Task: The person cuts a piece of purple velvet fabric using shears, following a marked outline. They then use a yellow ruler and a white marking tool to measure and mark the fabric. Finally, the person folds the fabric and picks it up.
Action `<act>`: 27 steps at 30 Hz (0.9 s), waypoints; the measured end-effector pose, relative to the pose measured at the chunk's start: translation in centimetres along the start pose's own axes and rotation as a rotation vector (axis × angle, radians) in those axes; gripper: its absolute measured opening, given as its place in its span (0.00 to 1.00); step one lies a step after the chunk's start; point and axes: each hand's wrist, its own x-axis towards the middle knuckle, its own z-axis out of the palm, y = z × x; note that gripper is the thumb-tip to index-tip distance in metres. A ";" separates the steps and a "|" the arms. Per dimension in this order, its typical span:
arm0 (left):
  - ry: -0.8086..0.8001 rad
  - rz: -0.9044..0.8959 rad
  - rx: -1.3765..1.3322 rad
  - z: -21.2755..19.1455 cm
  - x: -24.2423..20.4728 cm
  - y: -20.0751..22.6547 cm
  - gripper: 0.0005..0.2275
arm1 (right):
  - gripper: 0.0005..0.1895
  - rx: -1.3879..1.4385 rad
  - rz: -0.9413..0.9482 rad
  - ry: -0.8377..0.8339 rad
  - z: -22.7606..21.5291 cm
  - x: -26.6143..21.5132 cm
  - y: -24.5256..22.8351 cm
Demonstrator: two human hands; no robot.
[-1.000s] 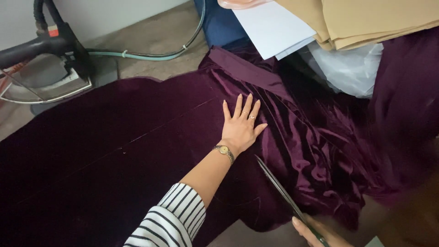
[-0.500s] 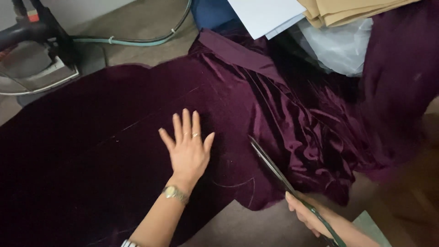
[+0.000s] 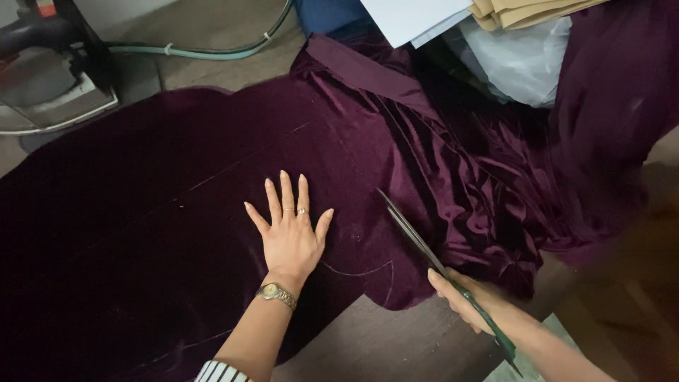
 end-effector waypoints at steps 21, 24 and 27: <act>0.082 0.027 -0.007 -1.9 -1.4 2.1 0.33 | 0.27 -0.022 -0.224 0.131 1.4 3.0 3.2; 0.085 0.291 -0.102 -3.6 -3.8 4.7 0.28 | 0.29 0.023 -0.143 0.055 0.3 1.0 2.2; 0.055 0.512 -0.367 -2.8 -6.8 6.6 0.20 | 0.29 0.037 -0.231 -0.047 -0.4 -0.4 1.4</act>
